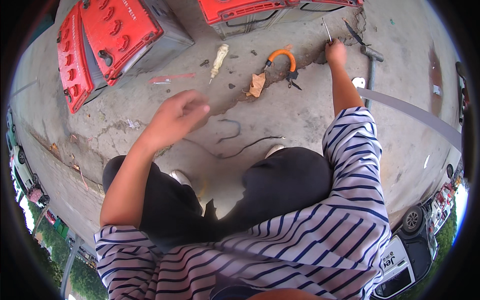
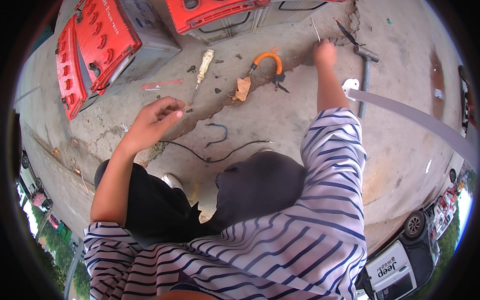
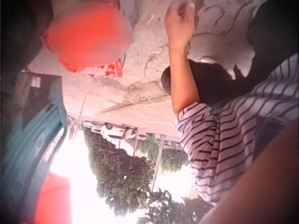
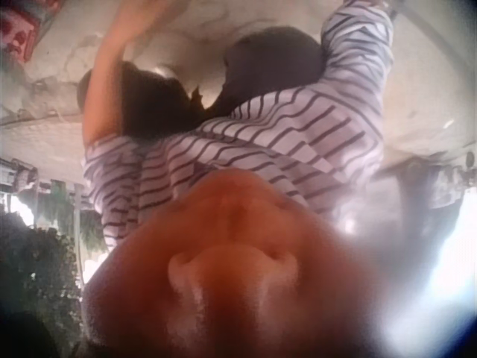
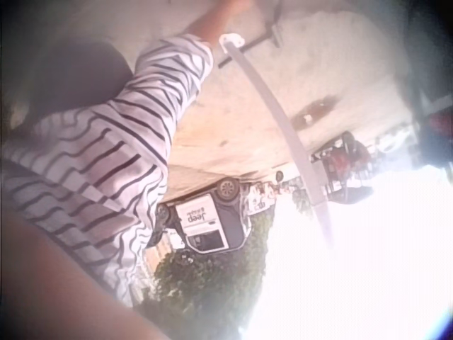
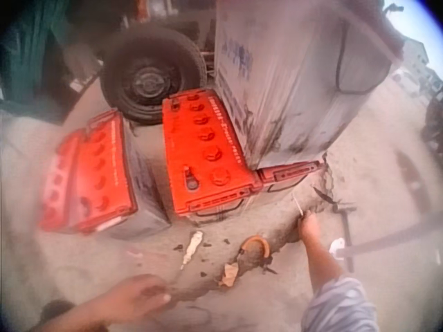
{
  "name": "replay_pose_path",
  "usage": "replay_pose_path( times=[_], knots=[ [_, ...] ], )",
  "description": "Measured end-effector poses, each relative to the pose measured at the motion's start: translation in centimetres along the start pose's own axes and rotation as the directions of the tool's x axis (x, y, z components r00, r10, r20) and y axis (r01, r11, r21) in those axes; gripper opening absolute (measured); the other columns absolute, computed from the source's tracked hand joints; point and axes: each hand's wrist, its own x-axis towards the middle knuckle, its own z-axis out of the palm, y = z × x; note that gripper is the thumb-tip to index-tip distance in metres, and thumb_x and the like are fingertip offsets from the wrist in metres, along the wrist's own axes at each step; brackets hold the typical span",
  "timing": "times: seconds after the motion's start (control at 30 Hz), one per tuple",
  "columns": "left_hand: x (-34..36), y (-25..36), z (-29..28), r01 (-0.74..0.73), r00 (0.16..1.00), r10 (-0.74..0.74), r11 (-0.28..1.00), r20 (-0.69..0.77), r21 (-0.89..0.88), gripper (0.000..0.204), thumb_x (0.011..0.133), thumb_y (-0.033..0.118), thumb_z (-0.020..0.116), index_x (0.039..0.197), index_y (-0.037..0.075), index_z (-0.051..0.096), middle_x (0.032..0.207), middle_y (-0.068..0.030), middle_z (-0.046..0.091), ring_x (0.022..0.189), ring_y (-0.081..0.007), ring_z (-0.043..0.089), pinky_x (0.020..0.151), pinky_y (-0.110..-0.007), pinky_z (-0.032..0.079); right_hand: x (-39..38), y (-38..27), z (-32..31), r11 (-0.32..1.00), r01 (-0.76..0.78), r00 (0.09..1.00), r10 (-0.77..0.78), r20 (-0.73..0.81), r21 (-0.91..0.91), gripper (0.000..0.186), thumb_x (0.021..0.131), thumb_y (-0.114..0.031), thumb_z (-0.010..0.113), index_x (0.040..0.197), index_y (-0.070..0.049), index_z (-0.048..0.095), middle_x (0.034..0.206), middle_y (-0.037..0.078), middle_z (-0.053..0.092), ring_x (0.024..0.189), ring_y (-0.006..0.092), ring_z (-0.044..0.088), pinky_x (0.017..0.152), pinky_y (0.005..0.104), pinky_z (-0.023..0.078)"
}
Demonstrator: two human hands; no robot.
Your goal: The person squats on the ground and uses pliers and a screwdriver to strip and twist a black wire. They then stand, walk into a workshop, and continue stripping and twisting the wire ends.
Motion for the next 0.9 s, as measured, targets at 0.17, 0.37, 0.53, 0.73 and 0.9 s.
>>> replay_pose_path(
  times=[0.17,0.37,0.53,0.73,0.9],
  knots=[
    [0.9,-0.2,0.1,-0.016,1.0,0.016,1.0,-0.009,-0.006,0.027,0.09,0.023,0.06,0.105,0.0,0.059,0.096,-0.0098,0.064,0.087,-0.0167,0.061,0.079,-0.031,0.049,-0.3,-0.6,-0.9,0.998,-0.044,0.997,0.041,0.071,0.046,0.026,0.082,-0.026,0.058,0.099,-0.009,0.066,0.093,0.017,0.066,0.087,0.0342,0.064,0.075,0.0446,0.051],
    [1.1,-0.2,-1.1,-0.002,1.0,0.002,1.0,-0.029,-0.002,0.027,0.093,0.021,0.06,0.11,0.0,0.059,0.102,-0.005,0.061,0.094,-0.0126,0.055,0.085,-0.028,0.045,-7.0,-4.0,-4.2,0.789,-0.15,0.964,-0.016,0.265,0.595,0.019,0.079,-0.014,0.063,0.092,0.0,0.059,0.068,0.011,0.063,0.05,0.0212,0.061,0.048,0.0335,0.049],
    [1.2,0.2,-1.3,-0.117,0.99,0.115,0.993,-0.082,-0.02,0.031,0.091,0.023,0.061,0.11,-0.002,0.058,0.097,-0.008,0.063,0.089,-0.0148,0.059,0.082,-0.028,0.047,-12.1,-5.4,-5.5,0.463,-0.366,0.859,-0.164,0.484,0.807,0.014,0.078,-0.003,0.062,0.087,0.005,0.054,0.059,0.009,0.06,0.039,0.0161,0.055,0.04,0.0284,0.045],
    [-1.0,1.9,-4.6,-0.169,0.966,0.152,0.984,-0.211,-0.064,0.03,0.092,0.02,0.06,0.113,-0.002,0.057,0.101,-0.0072,0.062,0.094,-0.0143,0.059,0.085,-0.027,0.046,-12.4,-6.8,-6.0,0.683,0.169,0.846,-0.47,0.251,0.71,0.024,0.071,0.003,0.063,0.095,0.002,0.06,0.092,0.01,0.06,0.073,0.0178,0.062,0.063,0.0305,0.052],
    [-4.5,2.6,-6.8,-0.217,0.913,0.144,0.963,-0.382,-0.158,0.032,0.094,0.018,0.058,0.117,-0.004,0.056,0.107,-0.0093,0.062,0.105,-0.017,0.059,0.094,-0.029,0.043,-12.3,-9.7,-7.0,0.609,0.267,0.727,-0.636,0.259,0.747,0.025,0.07,0.003,0.064,0.095,0.002,0.061,0.1,0.012,0.058,0.08,0.0222,0.062,0.068,0.0313,0.052]
  ],
)
